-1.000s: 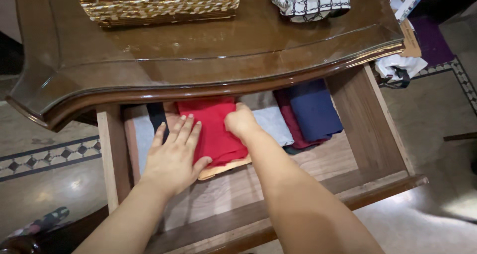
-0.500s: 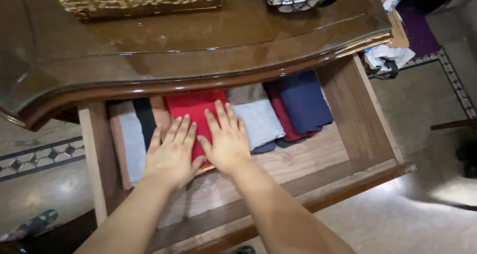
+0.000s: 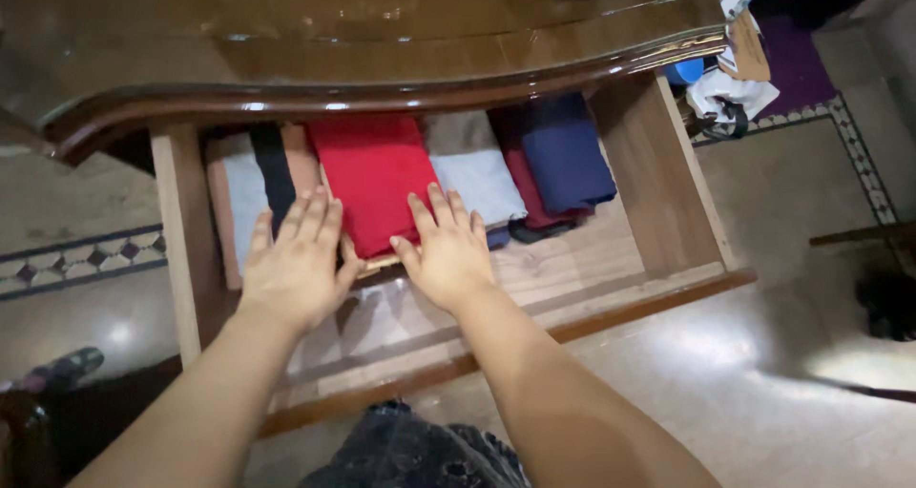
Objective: The person takes folded clothes from a bed and places them into an open dresser drawer, organizing them neatly in rows.
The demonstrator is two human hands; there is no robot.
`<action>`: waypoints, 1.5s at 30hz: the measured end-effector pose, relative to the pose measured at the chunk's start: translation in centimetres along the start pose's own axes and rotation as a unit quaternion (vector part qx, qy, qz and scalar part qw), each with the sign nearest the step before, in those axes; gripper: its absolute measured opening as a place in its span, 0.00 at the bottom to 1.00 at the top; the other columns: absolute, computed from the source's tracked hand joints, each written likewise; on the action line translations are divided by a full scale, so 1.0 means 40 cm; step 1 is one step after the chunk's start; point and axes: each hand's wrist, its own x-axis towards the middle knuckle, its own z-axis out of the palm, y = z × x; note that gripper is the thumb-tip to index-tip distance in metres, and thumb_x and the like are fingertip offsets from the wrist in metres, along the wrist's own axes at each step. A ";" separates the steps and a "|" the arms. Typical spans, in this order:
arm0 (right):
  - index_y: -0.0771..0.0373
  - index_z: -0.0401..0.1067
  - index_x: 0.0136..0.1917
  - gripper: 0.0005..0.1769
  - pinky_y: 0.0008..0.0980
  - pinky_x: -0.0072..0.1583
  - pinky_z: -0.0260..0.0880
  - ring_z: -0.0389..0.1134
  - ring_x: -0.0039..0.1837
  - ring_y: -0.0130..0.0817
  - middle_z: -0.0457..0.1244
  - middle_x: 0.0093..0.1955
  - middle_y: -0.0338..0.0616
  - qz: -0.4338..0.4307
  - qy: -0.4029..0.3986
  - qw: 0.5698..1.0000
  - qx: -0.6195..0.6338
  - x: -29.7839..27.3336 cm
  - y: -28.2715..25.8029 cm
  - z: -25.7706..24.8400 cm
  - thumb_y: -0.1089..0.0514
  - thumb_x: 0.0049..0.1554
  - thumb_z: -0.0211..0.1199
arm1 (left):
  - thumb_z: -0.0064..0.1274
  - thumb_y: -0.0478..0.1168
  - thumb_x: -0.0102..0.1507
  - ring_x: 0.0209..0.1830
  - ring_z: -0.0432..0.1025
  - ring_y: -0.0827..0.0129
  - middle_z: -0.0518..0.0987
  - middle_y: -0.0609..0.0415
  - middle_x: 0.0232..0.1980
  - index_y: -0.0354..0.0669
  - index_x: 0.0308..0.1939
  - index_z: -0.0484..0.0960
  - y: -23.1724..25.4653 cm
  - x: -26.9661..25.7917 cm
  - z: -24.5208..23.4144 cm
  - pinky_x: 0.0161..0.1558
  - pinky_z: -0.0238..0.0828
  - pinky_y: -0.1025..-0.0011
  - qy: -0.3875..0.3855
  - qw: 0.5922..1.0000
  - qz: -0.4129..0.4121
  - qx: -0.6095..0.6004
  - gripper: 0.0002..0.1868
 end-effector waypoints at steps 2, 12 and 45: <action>0.55 0.58 0.77 0.39 0.63 0.76 0.41 0.41 0.83 0.54 0.47 0.82 0.52 -0.007 0.000 1.000 0.001 -0.028 -0.006 -0.010 0.36 0.60 0.55 | 0.41 0.65 0.64 0.83 0.42 0.66 0.48 0.55 0.83 0.49 0.78 0.53 -0.002 -0.035 -0.007 0.76 0.35 0.49 0.008 1.000 -0.019 -0.002 0.44; 0.55 0.62 0.74 0.35 0.64 0.76 0.41 0.41 0.83 0.51 0.50 0.80 0.51 -0.099 0.012 0.995 -0.013 -0.180 -0.018 -0.088 0.37 0.60 0.56 | 0.41 0.68 0.62 0.83 0.41 0.67 0.50 0.54 0.83 0.50 0.77 0.54 0.016 -0.275 -0.008 0.74 0.35 0.48 0.093 0.986 -0.138 0.004 0.46; 0.52 0.60 0.76 0.36 0.61 0.78 0.35 0.37 0.84 0.48 0.47 0.82 0.48 -0.346 -0.056 0.935 -0.059 -0.784 -0.254 -0.086 0.35 0.60 0.53 | 0.39 0.68 0.62 0.82 0.41 0.65 0.47 0.52 0.83 0.48 0.79 0.52 0.178 -1.238 0.206 0.75 0.31 0.48 0.147 0.904 -0.401 0.020 0.48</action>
